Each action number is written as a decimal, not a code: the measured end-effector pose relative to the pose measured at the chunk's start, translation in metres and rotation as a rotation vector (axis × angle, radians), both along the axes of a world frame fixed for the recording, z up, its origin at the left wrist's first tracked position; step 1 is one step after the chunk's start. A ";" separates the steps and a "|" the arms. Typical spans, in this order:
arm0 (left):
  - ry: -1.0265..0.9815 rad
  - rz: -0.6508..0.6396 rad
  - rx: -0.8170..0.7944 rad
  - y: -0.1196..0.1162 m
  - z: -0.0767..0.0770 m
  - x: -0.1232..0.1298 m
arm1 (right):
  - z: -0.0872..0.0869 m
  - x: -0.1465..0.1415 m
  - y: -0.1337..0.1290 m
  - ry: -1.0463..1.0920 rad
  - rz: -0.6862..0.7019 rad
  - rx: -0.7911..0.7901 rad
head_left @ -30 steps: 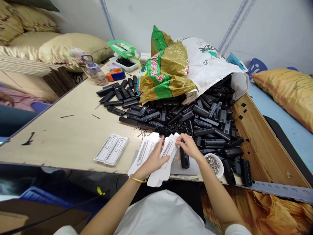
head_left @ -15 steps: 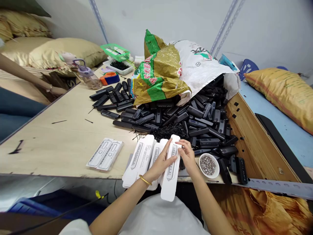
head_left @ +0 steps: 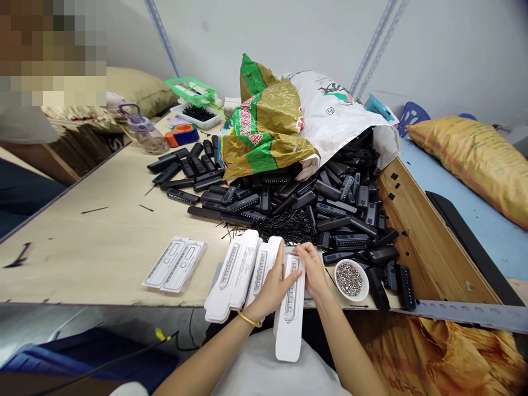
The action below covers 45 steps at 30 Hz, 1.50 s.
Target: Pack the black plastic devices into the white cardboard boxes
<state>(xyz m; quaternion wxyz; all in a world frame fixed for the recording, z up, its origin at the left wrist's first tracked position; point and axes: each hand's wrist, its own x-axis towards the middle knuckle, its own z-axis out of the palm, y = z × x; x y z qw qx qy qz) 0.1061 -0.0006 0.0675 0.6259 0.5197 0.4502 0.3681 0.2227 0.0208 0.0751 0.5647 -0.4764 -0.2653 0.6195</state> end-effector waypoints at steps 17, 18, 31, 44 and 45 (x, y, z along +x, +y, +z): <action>0.043 -0.243 0.568 0.018 0.013 -0.007 | -0.003 0.017 0.022 -0.095 -0.325 -0.041; 0.074 -0.248 0.706 0.018 0.015 -0.007 | -0.007 0.018 0.022 -0.113 -0.293 -0.034; 0.746 -0.027 0.238 0.033 0.029 -0.023 | -0.078 0.054 -0.048 -1.008 -0.190 0.219; 0.425 -0.222 0.277 0.019 0.018 -0.016 | 0.004 0.072 0.031 -0.925 0.108 0.097; 0.406 -0.148 0.243 0.017 0.015 -0.015 | -0.006 0.069 0.045 -1.060 0.036 -0.049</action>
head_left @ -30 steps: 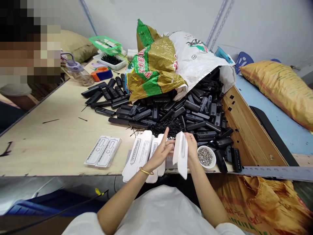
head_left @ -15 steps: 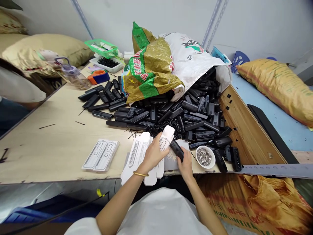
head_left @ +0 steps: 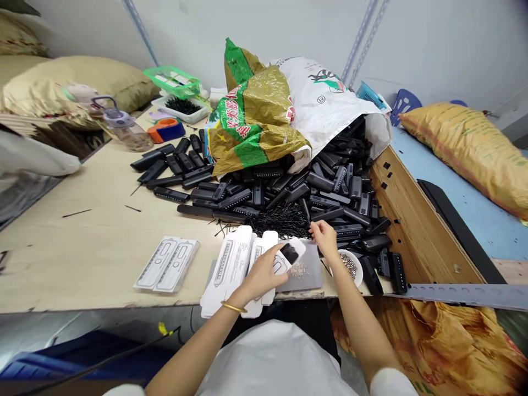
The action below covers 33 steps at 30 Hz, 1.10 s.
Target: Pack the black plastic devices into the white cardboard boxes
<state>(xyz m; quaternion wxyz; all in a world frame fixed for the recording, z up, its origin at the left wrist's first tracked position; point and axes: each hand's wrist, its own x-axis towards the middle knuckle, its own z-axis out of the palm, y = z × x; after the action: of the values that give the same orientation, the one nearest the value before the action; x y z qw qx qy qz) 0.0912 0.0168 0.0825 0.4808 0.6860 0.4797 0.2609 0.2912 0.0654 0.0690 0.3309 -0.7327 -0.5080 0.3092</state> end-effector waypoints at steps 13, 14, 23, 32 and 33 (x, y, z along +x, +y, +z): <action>-0.276 0.205 -0.020 -0.007 -0.013 0.048 | -0.013 -0.002 0.052 -0.120 -0.119 -0.050; -0.269 0.200 -0.023 -0.005 -0.016 0.050 | -0.003 0.007 0.043 -0.101 -0.115 -0.016; -0.247 0.134 0.040 -0.009 -0.036 0.064 | 0.075 0.022 -0.060 -0.019 0.268 0.343; -0.261 0.185 0.093 -0.013 -0.037 0.059 | 0.003 -0.014 -0.048 0.433 0.107 0.219; -0.264 0.180 0.085 -0.012 -0.037 0.057 | -0.002 -0.020 -0.048 0.447 0.097 0.225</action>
<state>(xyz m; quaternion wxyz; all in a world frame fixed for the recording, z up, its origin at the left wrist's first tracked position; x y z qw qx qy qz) 0.1486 0.0053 0.0457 0.4848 0.6198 0.4604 0.4109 0.2713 0.0174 0.0673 0.4989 -0.5796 -0.4882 0.4206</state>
